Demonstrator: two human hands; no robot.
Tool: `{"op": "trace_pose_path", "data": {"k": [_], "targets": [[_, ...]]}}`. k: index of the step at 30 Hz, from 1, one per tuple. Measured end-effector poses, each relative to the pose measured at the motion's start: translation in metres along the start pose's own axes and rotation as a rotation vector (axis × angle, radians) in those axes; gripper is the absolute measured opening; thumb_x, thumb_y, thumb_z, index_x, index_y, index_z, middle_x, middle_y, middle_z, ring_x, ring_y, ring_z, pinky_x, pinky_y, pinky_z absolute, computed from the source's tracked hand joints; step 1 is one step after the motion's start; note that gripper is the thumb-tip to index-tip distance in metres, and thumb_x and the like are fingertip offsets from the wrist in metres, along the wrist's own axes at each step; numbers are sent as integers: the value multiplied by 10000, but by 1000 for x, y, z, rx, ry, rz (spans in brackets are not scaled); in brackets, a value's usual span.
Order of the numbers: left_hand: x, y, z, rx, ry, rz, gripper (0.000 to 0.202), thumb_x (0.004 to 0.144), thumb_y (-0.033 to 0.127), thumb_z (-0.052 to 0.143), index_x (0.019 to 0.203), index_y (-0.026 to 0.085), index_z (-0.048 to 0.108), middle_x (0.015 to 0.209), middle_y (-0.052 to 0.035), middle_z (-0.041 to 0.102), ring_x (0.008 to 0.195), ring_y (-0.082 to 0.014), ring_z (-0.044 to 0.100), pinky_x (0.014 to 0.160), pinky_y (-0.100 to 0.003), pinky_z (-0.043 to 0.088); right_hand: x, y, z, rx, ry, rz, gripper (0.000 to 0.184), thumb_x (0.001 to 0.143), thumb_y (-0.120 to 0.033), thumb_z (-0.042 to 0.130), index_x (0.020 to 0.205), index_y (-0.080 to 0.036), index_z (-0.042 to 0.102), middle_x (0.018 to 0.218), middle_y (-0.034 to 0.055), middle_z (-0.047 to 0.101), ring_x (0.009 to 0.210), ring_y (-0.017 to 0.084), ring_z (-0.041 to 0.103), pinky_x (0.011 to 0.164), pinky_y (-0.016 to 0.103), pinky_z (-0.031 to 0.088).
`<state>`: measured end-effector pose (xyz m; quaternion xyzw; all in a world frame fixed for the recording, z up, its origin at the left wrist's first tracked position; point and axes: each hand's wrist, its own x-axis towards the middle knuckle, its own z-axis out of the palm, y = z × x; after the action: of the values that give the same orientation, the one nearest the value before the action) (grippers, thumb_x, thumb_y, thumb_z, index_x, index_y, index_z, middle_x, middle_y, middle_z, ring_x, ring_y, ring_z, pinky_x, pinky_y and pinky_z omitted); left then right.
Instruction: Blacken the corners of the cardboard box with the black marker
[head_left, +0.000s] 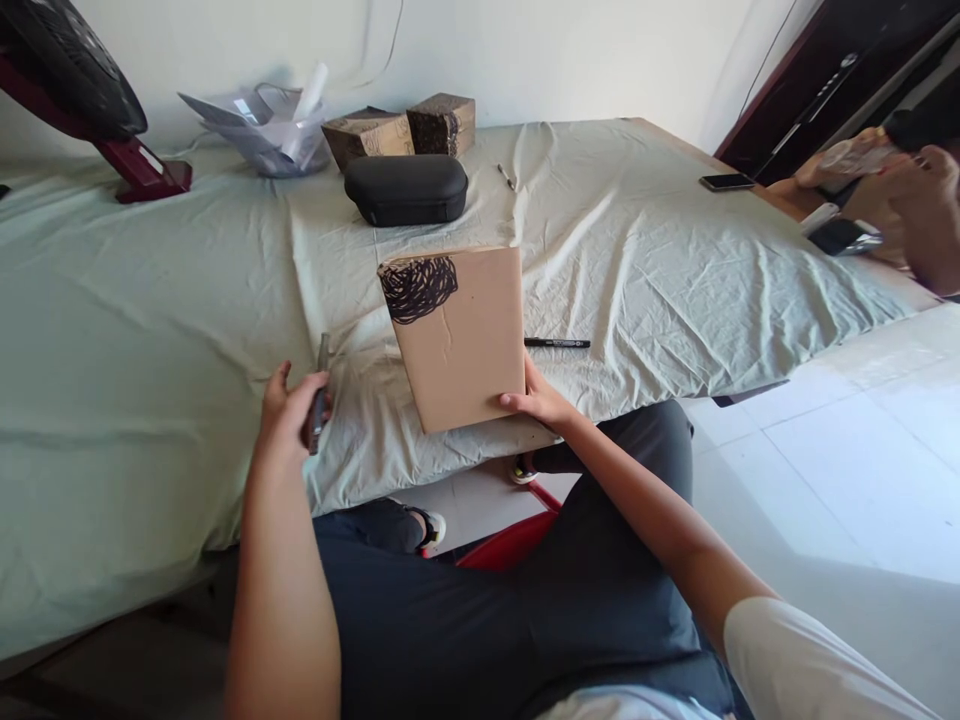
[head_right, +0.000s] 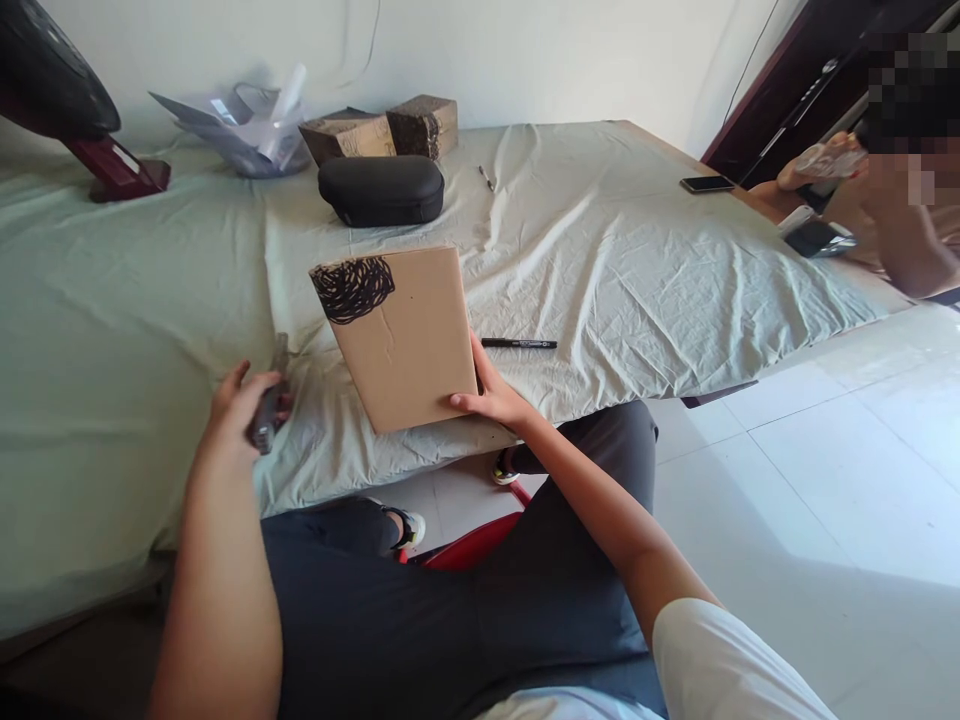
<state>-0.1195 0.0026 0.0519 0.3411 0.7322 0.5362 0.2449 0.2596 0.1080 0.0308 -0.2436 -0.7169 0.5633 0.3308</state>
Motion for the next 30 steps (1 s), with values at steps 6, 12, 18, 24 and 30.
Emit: {"op": "trace_pose_path", "data": {"k": [6,12,18,24,30], "targets": [[-37,31,16,-689,39,209,832,572,382,870,1341,336,554,1005,12,587,733,-111,507,661,-253,454,2,2,1,-25,11,-16,1335,773,-838,834,1828,-385,153,1876,81,294,1719,452,306,1410,658,312],[-72,51,42,-552,65,607,1076,669,433,983,1604,490,454,1054,8,515,717,-111,447,691,-263,478,3,9,2,-146,20,-91,1376,797,-851,820,1844,-372,66,1932,88,108,1756,448,207,1436,679,197],[-83,56,43,-428,62,797,1106,701,462,966,1646,563,400,1091,15,516,709,-116,438,646,-249,504,6,12,6,-172,50,-91,1376,809,-878,792,1846,-369,44,1943,80,69,1755,450,199,1430,687,205],[-89,60,41,-398,122,801,1135,687,494,978,1648,568,379,1090,17,511,686,-105,441,641,-263,518,7,13,6,-263,35,-136,1399,809,-891,782,1846,-354,12,1929,108,114,1740,450,209,1435,694,166],[-93,68,38,-440,163,692,1162,641,525,999,1620,500,374,1060,18,519,671,-113,424,612,-275,504,7,14,6,-261,36,-147,1384,829,-880,774,1847,-327,17,1924,131,119,1739,454,213,1433,695,173]]}}
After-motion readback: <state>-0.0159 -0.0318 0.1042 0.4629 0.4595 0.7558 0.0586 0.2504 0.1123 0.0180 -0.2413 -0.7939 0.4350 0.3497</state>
